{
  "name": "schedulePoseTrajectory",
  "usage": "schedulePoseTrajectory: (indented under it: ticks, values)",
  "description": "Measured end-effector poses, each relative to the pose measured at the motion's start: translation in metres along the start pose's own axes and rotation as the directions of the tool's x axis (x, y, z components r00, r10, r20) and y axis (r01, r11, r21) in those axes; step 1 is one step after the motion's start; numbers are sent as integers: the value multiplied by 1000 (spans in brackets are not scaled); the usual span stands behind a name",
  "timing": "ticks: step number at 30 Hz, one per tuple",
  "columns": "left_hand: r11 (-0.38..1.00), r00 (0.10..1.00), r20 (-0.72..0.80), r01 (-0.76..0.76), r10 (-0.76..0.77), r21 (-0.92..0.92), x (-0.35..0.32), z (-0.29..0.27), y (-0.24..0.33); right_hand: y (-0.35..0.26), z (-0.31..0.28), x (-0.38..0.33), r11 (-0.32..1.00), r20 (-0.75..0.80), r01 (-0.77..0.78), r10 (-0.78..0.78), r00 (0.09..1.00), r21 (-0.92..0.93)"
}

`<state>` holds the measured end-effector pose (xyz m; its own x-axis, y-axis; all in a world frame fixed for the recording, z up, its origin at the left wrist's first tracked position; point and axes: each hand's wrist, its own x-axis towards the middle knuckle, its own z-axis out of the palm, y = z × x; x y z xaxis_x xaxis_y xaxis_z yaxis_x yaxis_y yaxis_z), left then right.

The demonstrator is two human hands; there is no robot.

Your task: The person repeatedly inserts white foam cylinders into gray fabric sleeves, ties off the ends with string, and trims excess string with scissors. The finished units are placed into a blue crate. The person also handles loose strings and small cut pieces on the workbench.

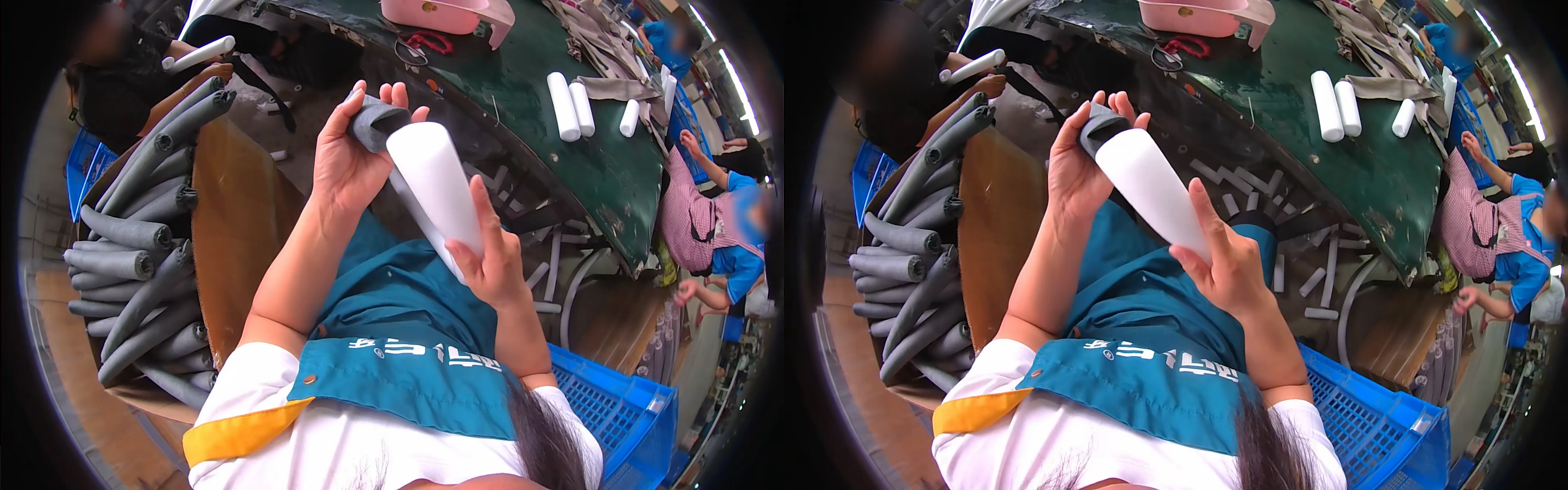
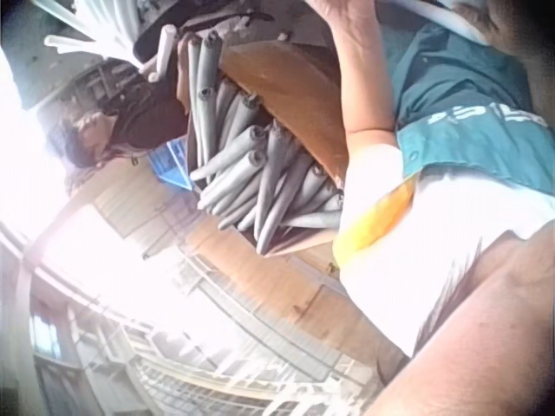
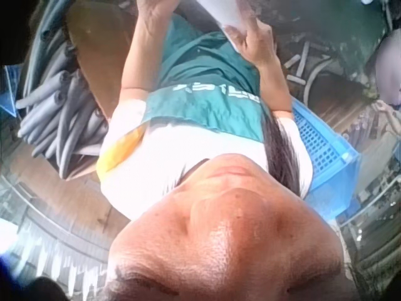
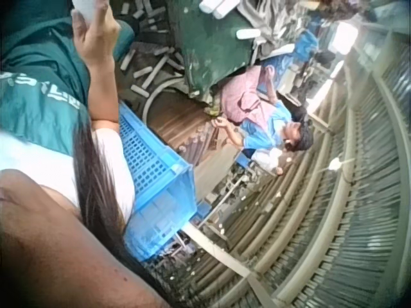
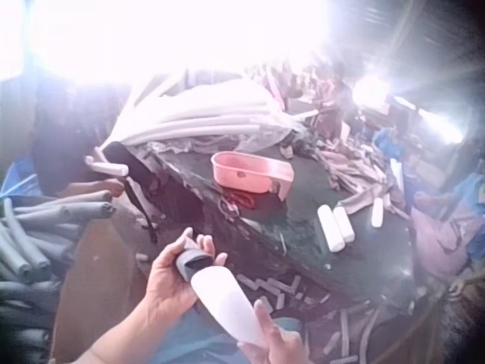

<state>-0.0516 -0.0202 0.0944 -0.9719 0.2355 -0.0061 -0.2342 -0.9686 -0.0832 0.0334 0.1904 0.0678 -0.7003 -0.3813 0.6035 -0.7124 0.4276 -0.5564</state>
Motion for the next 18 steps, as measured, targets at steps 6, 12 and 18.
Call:
schedulePoseTrajectory:
  ticks: [6, 12, 18]
  values:
    - [952, 982, 78, -186, 172, 241, -15, 16, -12, -11, 11, 6, 976, -93, -68, 50, 994, -208]
    - [866, 979, 97, -206, 181, 456, -23, 21, -28, -18, 27, 14, 997, -84, 16, -23, 996, -78]
    - [943, 987, 111, -145, 116, 299, -27, 30, -29, -18, 36, 36, 944, -311, 323, -328, 892, -68]
